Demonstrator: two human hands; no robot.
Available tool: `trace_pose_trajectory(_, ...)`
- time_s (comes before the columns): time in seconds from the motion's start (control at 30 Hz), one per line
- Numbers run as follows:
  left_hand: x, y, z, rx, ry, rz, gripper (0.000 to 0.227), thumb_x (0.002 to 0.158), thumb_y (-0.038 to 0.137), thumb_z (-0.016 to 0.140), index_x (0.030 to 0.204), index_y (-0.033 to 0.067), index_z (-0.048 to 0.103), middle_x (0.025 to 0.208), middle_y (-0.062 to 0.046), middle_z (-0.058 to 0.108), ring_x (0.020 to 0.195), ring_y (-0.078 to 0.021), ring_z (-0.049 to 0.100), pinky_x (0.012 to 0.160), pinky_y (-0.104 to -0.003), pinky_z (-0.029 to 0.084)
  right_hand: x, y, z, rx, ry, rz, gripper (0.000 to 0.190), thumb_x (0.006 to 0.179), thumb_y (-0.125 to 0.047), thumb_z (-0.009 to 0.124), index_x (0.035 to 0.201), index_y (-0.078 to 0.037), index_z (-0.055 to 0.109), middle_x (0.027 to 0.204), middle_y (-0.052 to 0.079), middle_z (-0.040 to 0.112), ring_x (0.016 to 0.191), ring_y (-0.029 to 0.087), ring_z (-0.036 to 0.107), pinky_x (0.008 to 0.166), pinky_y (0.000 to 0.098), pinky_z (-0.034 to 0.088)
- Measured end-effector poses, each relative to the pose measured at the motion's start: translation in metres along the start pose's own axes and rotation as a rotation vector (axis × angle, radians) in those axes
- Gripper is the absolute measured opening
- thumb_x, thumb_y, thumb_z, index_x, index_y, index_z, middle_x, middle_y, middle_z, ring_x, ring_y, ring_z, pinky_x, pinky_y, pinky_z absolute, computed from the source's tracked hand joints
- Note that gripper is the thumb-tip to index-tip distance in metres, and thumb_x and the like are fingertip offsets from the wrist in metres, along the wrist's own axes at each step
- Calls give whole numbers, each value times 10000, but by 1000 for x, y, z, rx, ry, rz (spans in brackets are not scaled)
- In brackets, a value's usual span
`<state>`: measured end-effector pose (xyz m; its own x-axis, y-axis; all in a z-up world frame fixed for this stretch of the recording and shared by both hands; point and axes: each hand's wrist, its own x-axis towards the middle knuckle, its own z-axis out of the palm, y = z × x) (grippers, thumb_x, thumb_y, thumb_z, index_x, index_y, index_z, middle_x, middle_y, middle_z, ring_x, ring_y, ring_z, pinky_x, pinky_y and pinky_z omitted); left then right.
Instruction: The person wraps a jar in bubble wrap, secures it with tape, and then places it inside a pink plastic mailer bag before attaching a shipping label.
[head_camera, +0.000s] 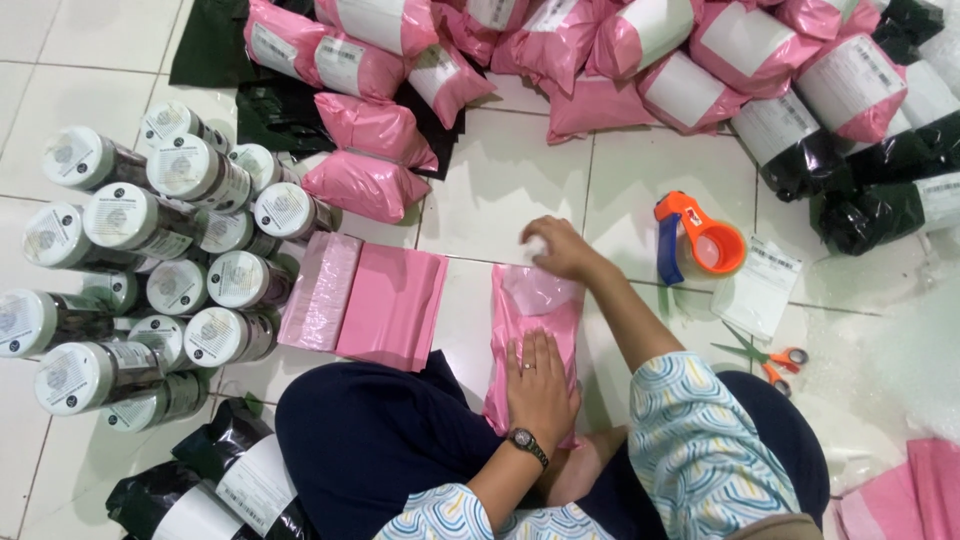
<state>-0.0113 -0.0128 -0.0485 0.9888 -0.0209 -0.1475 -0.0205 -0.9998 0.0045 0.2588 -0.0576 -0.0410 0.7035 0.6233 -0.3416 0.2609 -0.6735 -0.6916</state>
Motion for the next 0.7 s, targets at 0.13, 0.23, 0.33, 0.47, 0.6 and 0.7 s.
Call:
trace_pose_trajectory(0.13, -1, 1, -1, 19, 75, -13, 1081, 833, 648, 670, 1649, 3, 376, 1677, -187, 433, 1580, -351, 337, 1337, -619, 124, -3, -45, 12, -366, -52, -403, 537, 790, -18, 722, 1280, -240, 731, 1615, 138, 505, 1468, 422, 426, 1206, 614, 376)
trace_pose_trajectory(0.23, 3, 1, 0, 5, 100, -13, 1113, 777, 600, 741, 1633, -22, 394, 1659, -202, 455, 1590, -367, 326, 1334, -635, 130, 8, -40, 30, -659, -46, -687, 404, 892, -275, 793, 1292, -276, 742, 1612, 53, 545, 1484, 393, 456, 1119, 582, 479)
trace_pose_trajectory(0.33, 1, 1, -1, 17, 87, -18, 1098, 768, 611, 739, 1622, -3, 423, 1654, -200, 456, 1576, -355, 342, 1337, -623, 127, 21, -21, 48, -677, 209, -975, 86, 948, -184, 784, 994, -184, 857, 1374, 28, 754, 1292, 299, 670, 881, 432, 586)
trace_pose_trajectory(0.47, 2, 1, 1, -8, 76, -20, 1070, 795, 577, 717, 1631, -11, 402, 1653, -207, 456, 1580, -363, 337, 1330, -612, 135, 36, -18, 49, -721, 292, -1026, 102, 920, -110, 750, 899, -145, 843, 1181, 3, 810, 1225, 267, 711, 882, 397, 566)
trace_pose_trajectory(0.6, 0, -1, 3, -58, 49, -21, 1073, 834, 621, 718, 1633, -12, 382, 1649, -211, 446, 1587, -381, 311, 1314, -619, 150, 43, -43, 27, -348, -216, -450, 167, 925, -130, 758, 1044, -125, 875, 1089, 28, 834, 1120, 244, 684, 936, 415, 575)
trace_pose_trajectory(0.7, 1, 1, 1, -56, 61, -12, 1074, 816, 596, 725, 1632, -15, 386, 1635, -217, 455, 1580, -390, 320, 1314, -623, 147, 56, -50, 11, -415, -26, -475, 197, 960, -68, 675, 980, -109, 867, 1040, 50, 830, 1049, 215, 741, 744, 389, 640)
